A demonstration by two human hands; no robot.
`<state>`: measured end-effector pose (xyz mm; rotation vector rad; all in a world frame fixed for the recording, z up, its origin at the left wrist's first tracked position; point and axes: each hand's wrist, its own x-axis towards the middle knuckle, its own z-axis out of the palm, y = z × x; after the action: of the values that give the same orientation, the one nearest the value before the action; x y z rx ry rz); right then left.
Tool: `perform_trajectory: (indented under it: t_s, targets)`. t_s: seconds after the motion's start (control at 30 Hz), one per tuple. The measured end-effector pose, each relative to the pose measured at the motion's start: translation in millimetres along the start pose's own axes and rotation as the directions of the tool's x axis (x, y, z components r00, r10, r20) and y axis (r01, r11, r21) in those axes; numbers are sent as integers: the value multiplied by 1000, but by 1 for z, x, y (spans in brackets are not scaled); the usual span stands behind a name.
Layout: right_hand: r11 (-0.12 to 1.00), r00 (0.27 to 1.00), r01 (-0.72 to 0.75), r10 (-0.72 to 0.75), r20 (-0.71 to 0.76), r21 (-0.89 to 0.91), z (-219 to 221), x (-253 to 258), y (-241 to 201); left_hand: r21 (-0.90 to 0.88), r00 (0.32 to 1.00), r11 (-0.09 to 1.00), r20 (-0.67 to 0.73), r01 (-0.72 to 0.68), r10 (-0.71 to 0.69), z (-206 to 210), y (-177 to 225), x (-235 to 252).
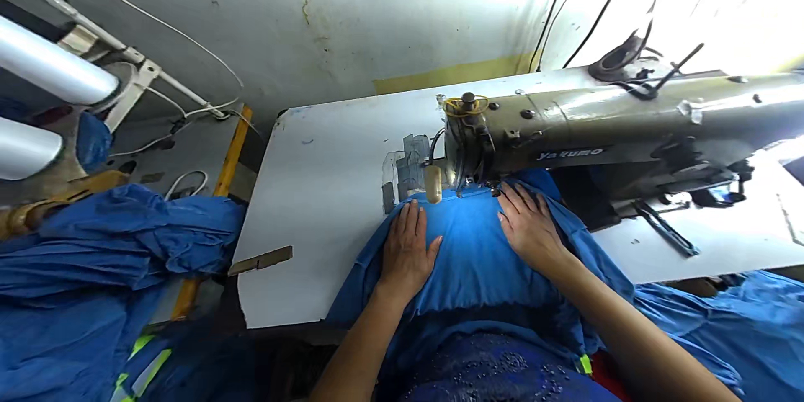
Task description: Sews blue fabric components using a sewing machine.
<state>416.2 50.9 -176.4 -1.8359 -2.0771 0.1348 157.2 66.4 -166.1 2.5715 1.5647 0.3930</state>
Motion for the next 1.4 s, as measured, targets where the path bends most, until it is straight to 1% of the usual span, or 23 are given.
perform_trajectory:
  t_s: [0.17,0.23,0.3,0.4,0.47,0.7,0.8,0.87,0.9,0.93,0.97,1.0,1.03,1.07,1.1,1.17,1.27,1.3,1.33,1.37,1.4]
  targets:
    - [1000,1000,-13,13,-27,-1,-1,-8,0,-48,997,999,82,7,-3,-7,-2,8]
    - [1000,1000,-13,12,-10,-5,-2,-8,-1,-47,998,999,66,10,-7,-6,-2,9]
    - [1000,1000,-13,13,27,-8,-3,-5,-1,-43,998,998,56,36,-34,-4,0,8]
    - [999,989,-53,52,140,6,-13,2,-8,-35,993,996,86,82,-79,-7,3,8]
    - [997,980,-77,74,184,7,-17,5,-12,-50,991,995,107,88,-82,-10,2,9]
    - [997,986,-80,79,150,1,-10,4,-8,-52,998,998,59,38,-35,-3,-5,10]
    - [997,978,-81,79,195,4,-12,4,-4,-46,1000,999,13,14,-14,0,-5,9]
    - [996,970,-59,42,241,62,-19,3,2,-41,1000,999,-11,4,-4,2,-4,7]
    - [992,974,-39,11,227,122,-24,0,6,-42,1000,999,-29,-4,3,3,-4,7]
    - [982,989,-9,-19,149,187,-27,-5,11,-40,998,999,-56,-16,14,6,-6,6]
    - [971,999,41,-43,3,237,-27,-12,17,-40,996,999,-84,-31,28,8,-7,5]
    - [961,986,91,-51,-157,260,-28,-18,24,-40,992,998,-115,-50,45,11,-9,5]
    - [961,957,117,-41,-288,252,-31,-21,31,-42,989,997,-136,-68,62,12,-10,6]
    - [966,926,111,-15,-377,235,-36,-23,39,-44,986,996,-146,-82,74,12,-11,6]
    - [970,909,77,26,-417,229,-41,-22,48,-47,983,994,-160,-94,85,12,-12,6]
    - [968,903,-26,129,-409,248,-52,-13,65,-47,976,992,-192,-119,107,13,-12,6]
    - [955,918,-156,234,-321,251,-63,18,76,-47,973,992,-201,-121,109,12,-13,6]
    - [949,926,-225,279,-255,221,-66,29,76,-47,974,992,-202,-119,107,12,-13,6]
    - [934,929,-309,337,-150,181,-70,39,72,-47,974,992,-202,-116,104,12,-12,7]
    - [923,925,-362,373,-70,129,-72,50,70,-48,974,992,-202,-113,102,12,-12,7]
    - [925,927,-371,375,-33,87,-71,58,69,-50,974,993,-204,-109,97,12,-12,6]
